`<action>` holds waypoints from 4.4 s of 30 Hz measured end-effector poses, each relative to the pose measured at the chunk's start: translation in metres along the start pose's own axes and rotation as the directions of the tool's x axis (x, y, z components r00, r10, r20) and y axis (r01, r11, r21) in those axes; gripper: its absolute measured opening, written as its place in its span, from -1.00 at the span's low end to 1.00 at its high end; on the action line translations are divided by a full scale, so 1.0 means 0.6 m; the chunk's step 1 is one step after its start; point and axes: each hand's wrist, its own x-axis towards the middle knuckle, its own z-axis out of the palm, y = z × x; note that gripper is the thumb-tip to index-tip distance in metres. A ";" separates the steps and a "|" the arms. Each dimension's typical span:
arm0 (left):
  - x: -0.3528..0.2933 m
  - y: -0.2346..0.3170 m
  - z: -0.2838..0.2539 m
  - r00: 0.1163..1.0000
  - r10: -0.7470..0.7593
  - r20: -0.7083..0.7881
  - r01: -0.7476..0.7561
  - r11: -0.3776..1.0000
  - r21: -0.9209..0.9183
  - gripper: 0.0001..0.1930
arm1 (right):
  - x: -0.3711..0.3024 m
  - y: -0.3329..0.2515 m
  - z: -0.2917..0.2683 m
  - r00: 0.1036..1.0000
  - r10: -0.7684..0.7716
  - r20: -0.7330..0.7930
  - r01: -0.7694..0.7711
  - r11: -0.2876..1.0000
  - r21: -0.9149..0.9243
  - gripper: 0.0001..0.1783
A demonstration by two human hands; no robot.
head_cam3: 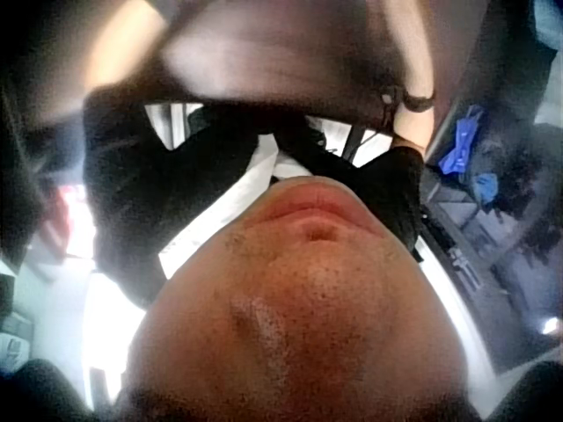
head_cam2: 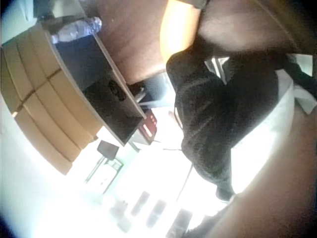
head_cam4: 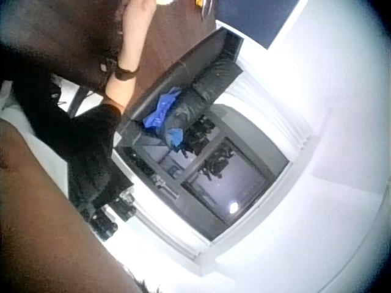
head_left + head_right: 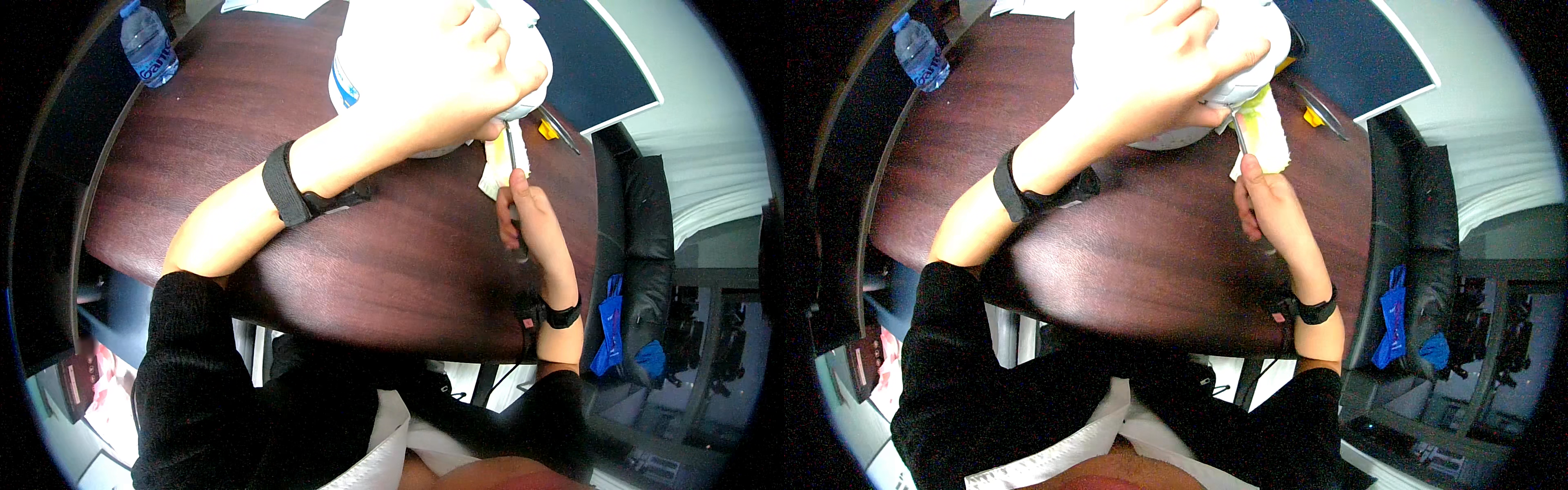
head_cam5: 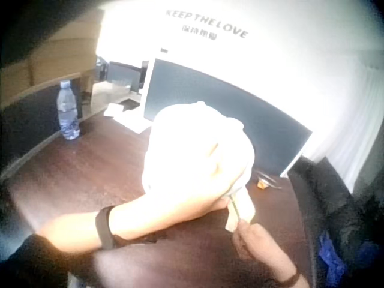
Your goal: The person uses a screwdriver to remove and reinsert screws on a white rice cooker, then wipes the cooker and a yellow pot with a cloth. The person also wipes the table surface.
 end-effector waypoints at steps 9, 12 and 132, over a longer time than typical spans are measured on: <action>-0.002 0.003 -0.010 0.998 -0.043 -0.038 0.042 0.999 -0.020 -0.36 | -0.025 -0.024 0.042 0.941 0.129 0.313 -0.256 0.875 0.410 -0.18; 0.000 0.000 -0.013 0.998 -0.050 -0.041 0.049 0.999 -0.021 -0.39 | -0.018 -0.014 0.042 0.940 0.108 0.325 -0.247 0.871 0.424 -0.17; -0.155 -0.051 -0.210 0.814 -0.529 0.242 0.572 0.803 -0.169 -0.33 | 0.071 0.143 -0.285 0.987 -0.137 -0.083 0.120 0.976 -0.181 -0.69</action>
